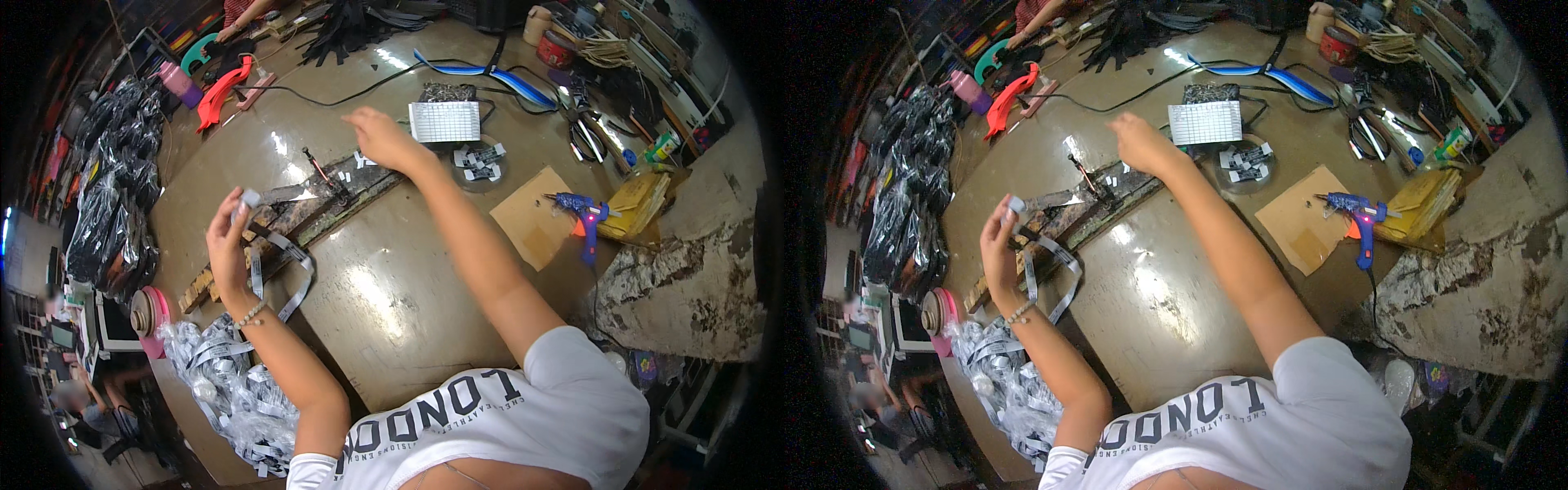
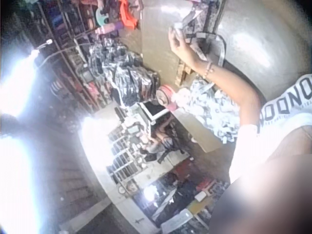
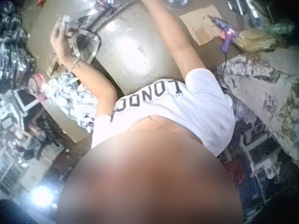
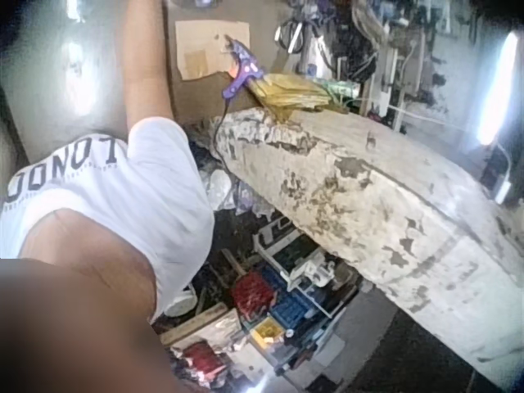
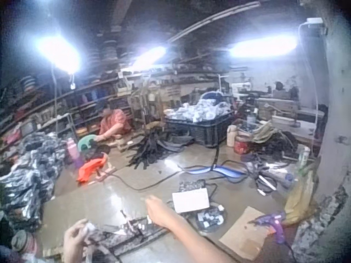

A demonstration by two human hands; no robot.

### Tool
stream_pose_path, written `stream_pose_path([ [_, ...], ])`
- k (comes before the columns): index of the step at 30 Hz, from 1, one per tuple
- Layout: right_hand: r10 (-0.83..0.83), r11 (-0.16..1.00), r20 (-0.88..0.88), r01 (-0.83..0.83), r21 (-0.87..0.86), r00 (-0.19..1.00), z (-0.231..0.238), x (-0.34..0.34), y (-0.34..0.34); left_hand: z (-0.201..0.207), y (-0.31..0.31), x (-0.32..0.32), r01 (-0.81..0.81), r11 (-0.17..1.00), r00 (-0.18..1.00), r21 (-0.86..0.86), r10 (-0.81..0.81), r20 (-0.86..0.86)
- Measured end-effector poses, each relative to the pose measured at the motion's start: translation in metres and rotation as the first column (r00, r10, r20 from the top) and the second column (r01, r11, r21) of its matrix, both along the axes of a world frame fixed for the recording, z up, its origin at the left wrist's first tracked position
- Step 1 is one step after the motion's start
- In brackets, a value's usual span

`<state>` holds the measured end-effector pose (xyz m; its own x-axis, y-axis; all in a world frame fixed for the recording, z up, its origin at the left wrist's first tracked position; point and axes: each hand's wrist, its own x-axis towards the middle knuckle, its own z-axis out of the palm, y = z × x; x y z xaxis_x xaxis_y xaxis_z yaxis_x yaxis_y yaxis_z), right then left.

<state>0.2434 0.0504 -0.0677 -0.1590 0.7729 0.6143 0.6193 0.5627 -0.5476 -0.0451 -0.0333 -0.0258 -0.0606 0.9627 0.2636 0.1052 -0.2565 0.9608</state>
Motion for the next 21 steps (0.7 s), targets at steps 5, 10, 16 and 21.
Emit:
stream_pose_path([
  [5, 0.082, 0.914, -0.581, -0.294, -0.281, 0.810, 0.045, -0.002, -0.023, 0.020, 0.025, 0.045, 0.034, 0.997, 0.998, -0.065, -0.037, -0.048],
  [10, 0.081, 0.750, -0.539, -0.408, -0.522, 0.839, 0.045, -0.022, -0.026, 0.005, 0.039, 0.070, 0.138, 0.967, 0.990, -0.214, -0.135, 0.026],
  [16, 0.127, 0.730, -0.624, -0.499, -0.467, 0.771, 0.022, -0.034, -0.020, -0.007, 0.045, 0.070, 0.210, 0.942, 0.978, -0.263, -0.204, 0.048],
  [21, 0.148, 0.708, -0.601, -0.509, -0.491, 0.785, 0.013, -0.035, -0.017, -0.015, 0.046, 0.060, 0.216, 0.921, 0.975, -0.324, -0.218, 0.030],
])
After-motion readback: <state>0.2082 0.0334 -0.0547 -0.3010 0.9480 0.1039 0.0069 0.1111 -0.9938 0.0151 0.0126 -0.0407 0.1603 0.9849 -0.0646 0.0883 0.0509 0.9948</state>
